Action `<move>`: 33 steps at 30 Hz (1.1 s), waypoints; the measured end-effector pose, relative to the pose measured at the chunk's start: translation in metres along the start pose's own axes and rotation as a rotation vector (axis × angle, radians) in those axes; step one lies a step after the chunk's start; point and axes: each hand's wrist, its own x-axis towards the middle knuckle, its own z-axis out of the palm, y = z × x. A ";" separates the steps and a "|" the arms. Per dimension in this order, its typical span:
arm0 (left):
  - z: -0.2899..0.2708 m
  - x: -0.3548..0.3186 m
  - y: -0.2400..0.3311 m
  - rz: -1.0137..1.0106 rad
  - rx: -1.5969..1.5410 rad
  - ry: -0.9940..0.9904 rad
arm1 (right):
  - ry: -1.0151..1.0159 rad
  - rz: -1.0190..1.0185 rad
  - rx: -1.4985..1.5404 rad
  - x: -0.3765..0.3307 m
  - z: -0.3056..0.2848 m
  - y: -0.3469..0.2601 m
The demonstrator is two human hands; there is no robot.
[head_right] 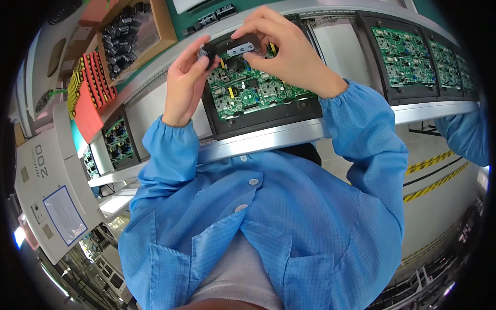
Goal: Manually attaching components to printed circuit boards at an assembly line station.
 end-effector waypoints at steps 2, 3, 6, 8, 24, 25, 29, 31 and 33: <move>-0.004 -0.010 0.000 -0.032 0.047 -0.023 | -0.071 0.012 -0.031 0.001 -0.007 -0.007; -0.006 -0.013 0.001 -0.047 0.127 -0.096 | -0.125 0.013 -0.064 0.003 -0.011 -0.009; -0.017 -0.021 -0.005 0.006 0.316 -0.206 | -0.233 0.001 -0.135 0.010 -0.026 -0.009; -0.024 -0.021 -0.005 0.282 0.763 -0.295 | -0.310 0.017 -0.160 0.011 -0.034 -0.006; -0.007 -0.022 -0.018 0.331 1.093 -0.436 | -0.691 0.362 -0.257 -0.014 -0.055 -0.002; -0.006 -0.022 -0.018 0.327 1.093 -0.435 | -0.679 0.337 -0.278 -0.015 -0.055 -0.002; -0.003 -0.022 -0.017 0.277 1.071 -0.447 | -0.682 0.366 -0.321 -0.016 -0.053 -0.007; -0.003 -0.022 -0.017 0.253 1.071 -0.441 | -0.667 0.326 -0.365 -0.016 -0.052 -0.010; -0.001 -0.021 -0.015 0.277 1.090 -0.455 | -0.660 0.307 -0.391 -0.018 -0.049 -0.011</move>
